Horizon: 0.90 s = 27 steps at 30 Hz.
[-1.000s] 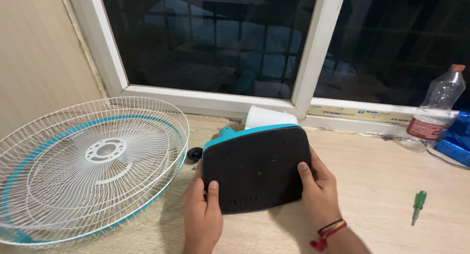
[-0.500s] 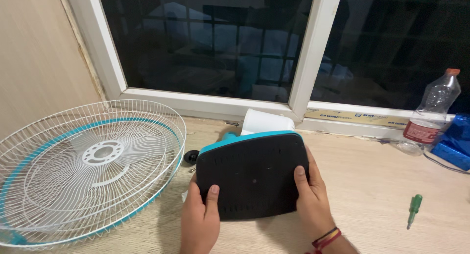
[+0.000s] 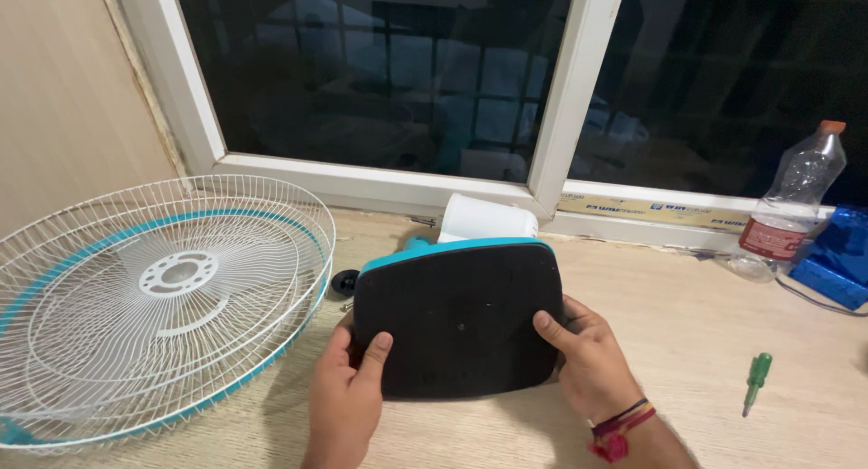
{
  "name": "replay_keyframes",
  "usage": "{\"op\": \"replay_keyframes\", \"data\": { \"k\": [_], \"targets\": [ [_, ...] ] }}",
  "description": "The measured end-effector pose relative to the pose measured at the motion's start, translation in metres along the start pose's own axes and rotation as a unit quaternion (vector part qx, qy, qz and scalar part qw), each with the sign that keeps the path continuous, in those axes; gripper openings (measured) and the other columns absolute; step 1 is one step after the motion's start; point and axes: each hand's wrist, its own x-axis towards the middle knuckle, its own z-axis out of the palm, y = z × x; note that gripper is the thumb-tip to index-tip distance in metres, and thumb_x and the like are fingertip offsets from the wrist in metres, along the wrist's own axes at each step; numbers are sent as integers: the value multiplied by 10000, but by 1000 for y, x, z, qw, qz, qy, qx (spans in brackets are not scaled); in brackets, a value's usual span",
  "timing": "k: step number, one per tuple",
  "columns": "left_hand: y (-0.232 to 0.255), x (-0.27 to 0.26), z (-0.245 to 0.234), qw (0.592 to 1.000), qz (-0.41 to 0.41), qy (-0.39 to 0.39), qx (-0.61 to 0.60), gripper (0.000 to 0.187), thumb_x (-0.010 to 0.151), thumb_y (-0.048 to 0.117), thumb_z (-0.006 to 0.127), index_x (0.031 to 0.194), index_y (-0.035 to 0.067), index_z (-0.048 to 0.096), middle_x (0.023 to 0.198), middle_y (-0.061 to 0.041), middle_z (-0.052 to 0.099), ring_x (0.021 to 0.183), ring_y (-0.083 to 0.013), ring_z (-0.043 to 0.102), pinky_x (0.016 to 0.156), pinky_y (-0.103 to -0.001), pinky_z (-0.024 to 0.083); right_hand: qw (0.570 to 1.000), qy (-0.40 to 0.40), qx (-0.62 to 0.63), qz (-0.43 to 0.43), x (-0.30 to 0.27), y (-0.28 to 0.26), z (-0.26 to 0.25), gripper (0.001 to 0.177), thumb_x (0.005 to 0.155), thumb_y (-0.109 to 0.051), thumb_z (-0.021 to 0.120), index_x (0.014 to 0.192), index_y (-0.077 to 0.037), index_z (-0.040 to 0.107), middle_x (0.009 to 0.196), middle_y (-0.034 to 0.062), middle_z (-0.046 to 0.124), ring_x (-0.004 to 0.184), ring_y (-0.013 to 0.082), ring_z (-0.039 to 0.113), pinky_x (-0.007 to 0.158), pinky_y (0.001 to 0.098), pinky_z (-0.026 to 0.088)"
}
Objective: The person reassembles an electric fan by attaching the black rear cover to the teal fan housing. They align the cover, then use a green screwdriver to tighten multiple screws around the perimeter, securing the cover in place.
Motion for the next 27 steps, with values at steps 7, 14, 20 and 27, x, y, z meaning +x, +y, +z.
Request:
{"op": "replay_keyframes", "data": {
  "k": [7, 14, 20, 27],
  "targets": [
    [5, 2, -4, 995, -20, 37, -91, 419, 951, 151, 635, 1348, 18, 630, 1206, -92, 752, 1067, -138, 666, 967, -288, 498, 981, -132, 142, 14, 0, 2, -18, 478, 971, -16, 697, 1429, 77, 598, 1214, 205, 725, 1002, 302, 693, 851, 473, 591],
    [13, 1, -4, 994, -54, 63, -74, 417, 971, 192, 603, 1348, 15, 627, 1218, -78, 754, 1101, -129, 665, 1013, -289, 474, 990, -93, 107, -16, -6, -5, -4, 589, 819, 73, 661, 1400, 58, 570, 1280, 176, 701, 1150, 207, 679, 991, 355, 547],
    [12, -1, -3, 993, -33, 54, -95, 421, 972, 184, 602, 1354, 9, 630, 1230, -87, 753, 1099, -131, 661, 1004, -292, 481, 987, -124, 98, -18, -9, -10, -2, 633, 793, 105, 656, 1416, 55, 552, 1267, 176, 689, 1158, 214, 668, 1021, 376, 525],
    [13, -3, 1, 999, 9, 41, 3, 462, 938, 200, 649, 1374, 50, 620, 1162, -66, 781, 1035, -115, 683, 928, -266, 509, 999, -3, -26, -28, -8, -13, 9, 554, 861, -27, 670, 1408, 23, 589, 1221, 170, 709, 1083, 209, 684, 960, 367, 550]
  ]
}}
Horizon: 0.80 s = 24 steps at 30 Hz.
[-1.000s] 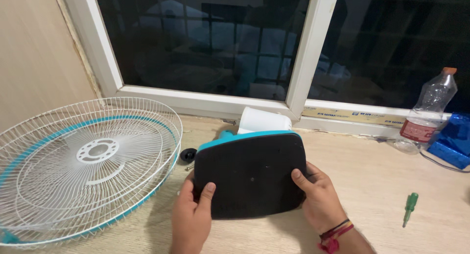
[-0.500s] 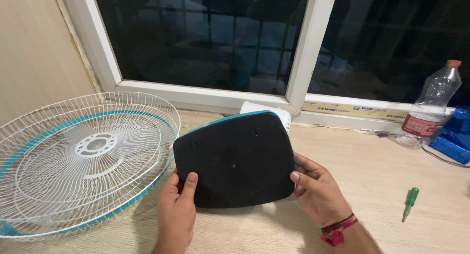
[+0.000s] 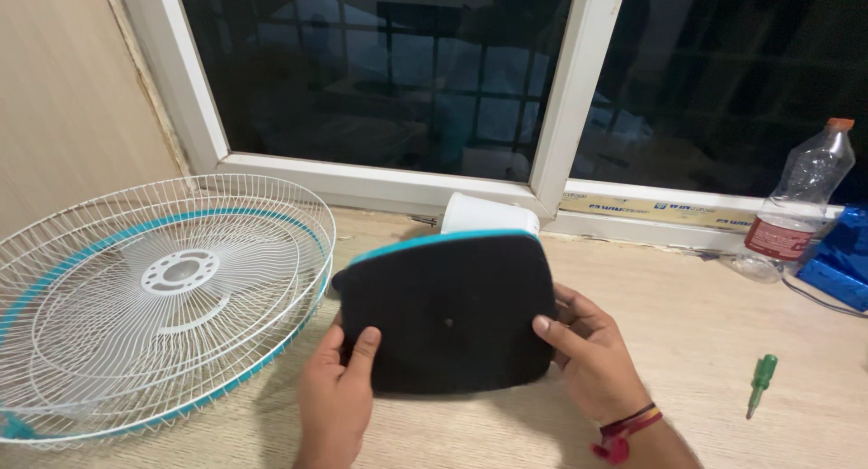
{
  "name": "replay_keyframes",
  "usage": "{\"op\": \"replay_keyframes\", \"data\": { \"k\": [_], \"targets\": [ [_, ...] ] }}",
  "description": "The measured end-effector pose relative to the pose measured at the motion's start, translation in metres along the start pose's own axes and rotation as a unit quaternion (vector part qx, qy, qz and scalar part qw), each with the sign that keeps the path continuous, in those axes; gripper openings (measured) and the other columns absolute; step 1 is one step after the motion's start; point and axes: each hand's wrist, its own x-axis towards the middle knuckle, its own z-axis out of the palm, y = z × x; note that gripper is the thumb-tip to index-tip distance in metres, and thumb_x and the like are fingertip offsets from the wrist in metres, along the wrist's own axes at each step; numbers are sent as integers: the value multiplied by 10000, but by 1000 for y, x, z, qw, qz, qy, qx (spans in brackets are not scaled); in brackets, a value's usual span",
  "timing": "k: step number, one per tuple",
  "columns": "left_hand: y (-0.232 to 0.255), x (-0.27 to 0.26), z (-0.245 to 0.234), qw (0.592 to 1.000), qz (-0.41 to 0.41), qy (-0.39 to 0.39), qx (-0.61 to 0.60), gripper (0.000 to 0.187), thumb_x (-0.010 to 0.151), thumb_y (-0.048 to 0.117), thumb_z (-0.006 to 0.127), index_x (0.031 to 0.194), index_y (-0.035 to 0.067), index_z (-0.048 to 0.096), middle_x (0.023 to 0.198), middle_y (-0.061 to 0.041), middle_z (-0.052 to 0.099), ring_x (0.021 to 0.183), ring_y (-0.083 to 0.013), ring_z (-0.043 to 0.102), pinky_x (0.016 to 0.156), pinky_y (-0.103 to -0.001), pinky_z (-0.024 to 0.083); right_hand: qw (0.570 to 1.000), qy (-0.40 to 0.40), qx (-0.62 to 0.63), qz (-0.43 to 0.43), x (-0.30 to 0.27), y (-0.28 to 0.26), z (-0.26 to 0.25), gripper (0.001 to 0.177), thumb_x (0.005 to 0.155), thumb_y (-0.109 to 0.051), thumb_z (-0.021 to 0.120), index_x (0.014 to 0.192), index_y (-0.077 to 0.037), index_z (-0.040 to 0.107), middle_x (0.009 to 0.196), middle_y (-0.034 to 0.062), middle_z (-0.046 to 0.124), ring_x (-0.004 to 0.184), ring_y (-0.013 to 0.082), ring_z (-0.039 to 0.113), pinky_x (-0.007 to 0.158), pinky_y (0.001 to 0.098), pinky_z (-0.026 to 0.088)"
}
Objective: The person reassembles an electric fan by attaching the black rear cover to the teal fan housing. They align the cover, then use a green screwdriver to tighten multiple screws around the perimeter, securing the cover in place.
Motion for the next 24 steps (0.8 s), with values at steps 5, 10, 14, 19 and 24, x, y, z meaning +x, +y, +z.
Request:
{"op": "replay_keyframes", "data": {
  "k": [5, 10, 14, 19, 24],
  "targets": [
    [1, -3, 4, 997, 29, -35, 63, 488, 911, 222, 693, 1364, 56, 623, 1045, -72, 809, 914, -123, 722, 822, -267, 558, 981, 82, -163, -63, -4, -6, 17, 592, 942, -129, 644, 1515, -72, 507, 1258, 163, 711, 1090, 186, 662, 941, 332, 525],
    [2, -2, 6, 996, 58, -49, 54, 499, 894, 232, 732, 1340, 28, 640, 1006, -75, 803, 868, -111, 709, 774, -265, 564, 977, 37, -136, -162, -4, -16, 30, 650, 921, -31, 608, 1542, -55, 415, 1386, 110, 635, 1241, 148, 609, 1050, 283, 473],
    [3, -5, 4, 996, 32, -54, 58, 552, 870, 246, 761, 1359, 35, 618, 954, -74, 795, 816, -108, 699, 731, -269, 572, 971, 30, -164, -169, 6, -33, 37, 625, 945, -26, 602, 1548, -74, 444, 1296, 84, 656, 1164, 132, 606, 1022, 277, 467],
    [9, -4, 3, 996, 28, -83, 21, 663, 813, 214, 807, 1407, 54, 560, 958, -59, 790, 815, -111, 708, 734, -272, 588, 952, 39, -290, -93, 29, -59, 31, 352, 963, -49, 618, 1311, -26, 664, 1076, 96, 728, 1004, 151, 666, 934, 293, 531],
    [15, -9, 0, 985, 10, -172, 23, 827, 679, 187, 920, 1431, 70, 597, 970, -51, 770, 876, -106, 746, 784, -263, 618, 971, 50, -225, -62, 40, -62, 13, 286, 1009, -116, 554, 1251, -16, 668, 1083, 69, 718, 994, 146, 655, 922, 313, 531]
  ]
}}
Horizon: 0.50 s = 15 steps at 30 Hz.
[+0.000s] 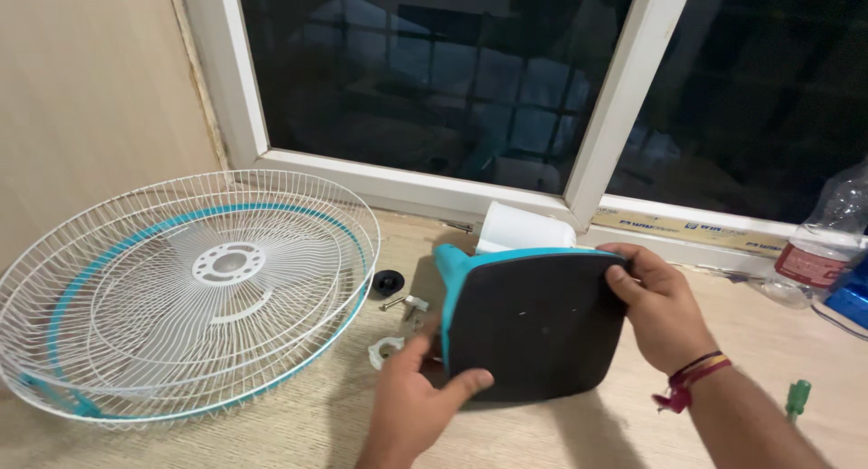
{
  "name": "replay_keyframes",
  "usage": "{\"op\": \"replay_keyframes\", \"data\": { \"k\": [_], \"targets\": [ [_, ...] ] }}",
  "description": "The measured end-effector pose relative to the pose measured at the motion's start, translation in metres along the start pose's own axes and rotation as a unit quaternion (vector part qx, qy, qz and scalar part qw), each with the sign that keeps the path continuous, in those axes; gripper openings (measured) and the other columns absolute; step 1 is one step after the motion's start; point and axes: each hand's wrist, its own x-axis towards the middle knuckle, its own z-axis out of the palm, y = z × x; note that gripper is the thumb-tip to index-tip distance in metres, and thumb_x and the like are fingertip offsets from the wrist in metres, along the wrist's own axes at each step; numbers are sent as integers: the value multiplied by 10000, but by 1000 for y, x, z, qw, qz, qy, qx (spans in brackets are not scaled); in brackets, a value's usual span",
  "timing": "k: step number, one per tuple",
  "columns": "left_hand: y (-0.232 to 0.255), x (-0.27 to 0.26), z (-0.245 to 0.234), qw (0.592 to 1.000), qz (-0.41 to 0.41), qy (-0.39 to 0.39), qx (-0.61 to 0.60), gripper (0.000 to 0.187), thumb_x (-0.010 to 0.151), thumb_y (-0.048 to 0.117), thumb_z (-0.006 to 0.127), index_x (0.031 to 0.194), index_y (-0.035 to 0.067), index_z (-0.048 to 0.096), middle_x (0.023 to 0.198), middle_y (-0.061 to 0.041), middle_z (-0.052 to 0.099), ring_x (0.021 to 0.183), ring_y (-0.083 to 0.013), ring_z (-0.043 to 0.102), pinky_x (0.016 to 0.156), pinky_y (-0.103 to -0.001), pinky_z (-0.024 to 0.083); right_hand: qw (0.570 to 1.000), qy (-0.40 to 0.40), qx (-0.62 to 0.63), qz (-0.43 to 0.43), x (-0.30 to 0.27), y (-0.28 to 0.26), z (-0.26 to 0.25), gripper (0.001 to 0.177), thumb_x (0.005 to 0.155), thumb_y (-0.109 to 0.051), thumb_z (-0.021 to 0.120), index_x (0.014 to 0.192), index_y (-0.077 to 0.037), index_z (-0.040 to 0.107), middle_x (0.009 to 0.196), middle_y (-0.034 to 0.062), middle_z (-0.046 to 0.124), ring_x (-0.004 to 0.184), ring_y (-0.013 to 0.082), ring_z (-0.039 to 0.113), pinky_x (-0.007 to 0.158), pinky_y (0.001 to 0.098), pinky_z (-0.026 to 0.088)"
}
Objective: The person reassembles an electric fan by attaching the black rear cover to the teal fan housing. They align the cover, then use a green screwdriver to tighten multiple screws around the perimeter, securing the cover in place.
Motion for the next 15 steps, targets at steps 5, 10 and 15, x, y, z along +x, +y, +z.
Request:
{"op": "replay_keyframes", "data": {
  "k": [5, 10, 15],
  "targets": [
    [11, -3, -2, 993, -11, -67, 91, 898, 643, 176, 936, 1466, 108, 584, 872, -39, 781, 774, -100, 701, 713, -263, 569, 998, 46, 14, 49, 10, 13, -11, 327, 1063, -207, 499, 1309, -55, 651, 1089, 47, 679, 979, 150, 620, 877, 327, 515],
    [20, -4, 1, 988, -71, -85, 112, 965, 622, 195, 931, 1497, 146, 528, 746, -63, 750, 648, -119, 656, 629, -278, 544, 998, 67, 3, -8, 12, 47, -10, 370, 1064, -247, 493, 1355, -45, 600, 1158, 35, 700, 1063, 102, 629, 938, 245, 489],
    [16, -4, 4, 989, -26, -77, 121, 934, 658, 229, 917, 1489, 105, 511, 753, -49, 755, 663, -109, 699, 640, -268, 561, 991, 92, -2, 93, -19, 95, -6, 403, 1081, -231, 560, 1413, -11, 614, 1146, 120, 667, 948, 190, 538, 795, 344, 432]
  ]
}}
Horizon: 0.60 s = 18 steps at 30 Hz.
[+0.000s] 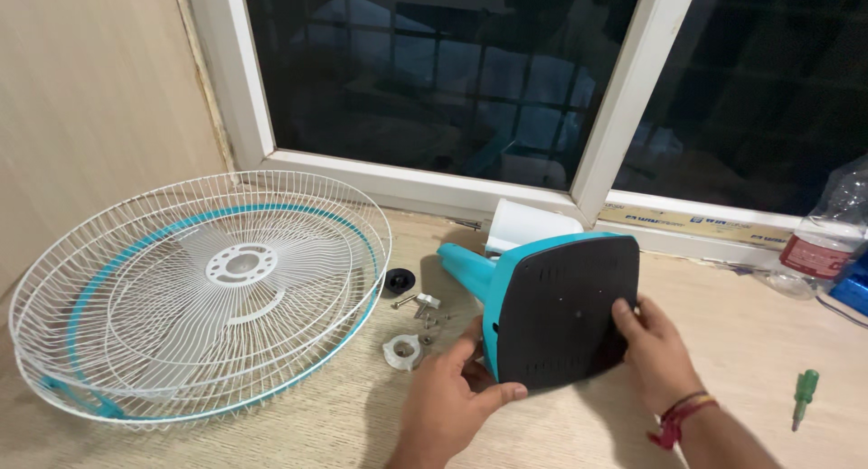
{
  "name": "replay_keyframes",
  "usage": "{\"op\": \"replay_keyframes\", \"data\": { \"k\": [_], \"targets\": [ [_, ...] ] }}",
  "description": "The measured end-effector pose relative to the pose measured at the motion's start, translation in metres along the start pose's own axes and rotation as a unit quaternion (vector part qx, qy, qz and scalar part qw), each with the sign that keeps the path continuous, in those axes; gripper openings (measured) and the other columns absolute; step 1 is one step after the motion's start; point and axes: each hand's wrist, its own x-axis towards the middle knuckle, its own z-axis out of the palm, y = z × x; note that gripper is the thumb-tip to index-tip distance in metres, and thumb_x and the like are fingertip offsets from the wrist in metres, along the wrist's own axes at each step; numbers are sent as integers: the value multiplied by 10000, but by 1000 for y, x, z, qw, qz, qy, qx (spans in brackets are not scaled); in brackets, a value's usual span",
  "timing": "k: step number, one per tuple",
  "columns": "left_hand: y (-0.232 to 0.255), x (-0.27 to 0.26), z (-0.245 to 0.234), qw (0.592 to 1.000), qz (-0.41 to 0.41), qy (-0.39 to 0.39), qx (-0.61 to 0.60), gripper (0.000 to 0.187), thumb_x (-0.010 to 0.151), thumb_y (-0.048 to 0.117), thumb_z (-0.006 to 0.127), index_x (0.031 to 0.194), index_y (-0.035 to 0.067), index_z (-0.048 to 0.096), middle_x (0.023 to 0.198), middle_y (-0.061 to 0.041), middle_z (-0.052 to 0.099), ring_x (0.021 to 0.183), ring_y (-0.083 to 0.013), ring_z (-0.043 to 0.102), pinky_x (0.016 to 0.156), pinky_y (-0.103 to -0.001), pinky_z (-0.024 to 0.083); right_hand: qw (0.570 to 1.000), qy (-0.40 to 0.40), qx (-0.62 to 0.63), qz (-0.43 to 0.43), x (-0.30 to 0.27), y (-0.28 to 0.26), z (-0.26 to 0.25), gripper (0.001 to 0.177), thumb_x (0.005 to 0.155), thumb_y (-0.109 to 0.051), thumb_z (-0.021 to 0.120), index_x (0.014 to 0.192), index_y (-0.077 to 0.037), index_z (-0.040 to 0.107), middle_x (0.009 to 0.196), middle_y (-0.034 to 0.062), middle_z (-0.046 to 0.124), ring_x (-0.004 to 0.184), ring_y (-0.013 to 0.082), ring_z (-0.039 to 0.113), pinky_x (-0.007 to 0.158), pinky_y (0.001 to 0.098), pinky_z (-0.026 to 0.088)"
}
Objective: The person reassembles an electric fan by attaching the black rear cover to the teal fan housing. They align the cover, then use a green screwdriver to tighten multiple screws around the perimeter, securing the cover in place.
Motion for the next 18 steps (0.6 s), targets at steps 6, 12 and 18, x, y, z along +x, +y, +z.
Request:
{"op": "replay_keyframes", "data": {
  "k": [6, 12, 18],
  "targets": [
    [-2, 0, 4, 999, -4, 6, 31, 918, 690, 222, 914, 1495, 88, 495, 794, -79, 767, 694, -136, 734, 645, -283, 579, 998, -21, 53, -28, -16, 0, 3, 576, 976, -119, 560, 1537, -109, 430, 1239, 139, 697, 1118, 187, 642, 930, 315, 501],
    [1, -5, 8, 997, 65, -23, -37, 1102, 646, 141, 922, 1579, 97, 337, 1013, -93, 781, 822, -161, 750, 729, -289, 604, 999, 0, 34, 8, -22, -16, 7, 593, 986, -107, 551, 1563, -122, 416, 1307, 185, 685, 1176, 220, 645, 981, 344, 505],
    [1, -3, 12, 996, 85, -21, -9, 946, 772, 230, 871, 1542, 56, 349, 976, -129, 788, 856, -177, 780, 779, -315, 625, 999, 7, 33, -26, -18, -9, 8, 596, 985, -97, 561, 1562, -78, 413, 1269, 206, 700, 1153, 225, 659, 977, 337, 512]
  ]
}}
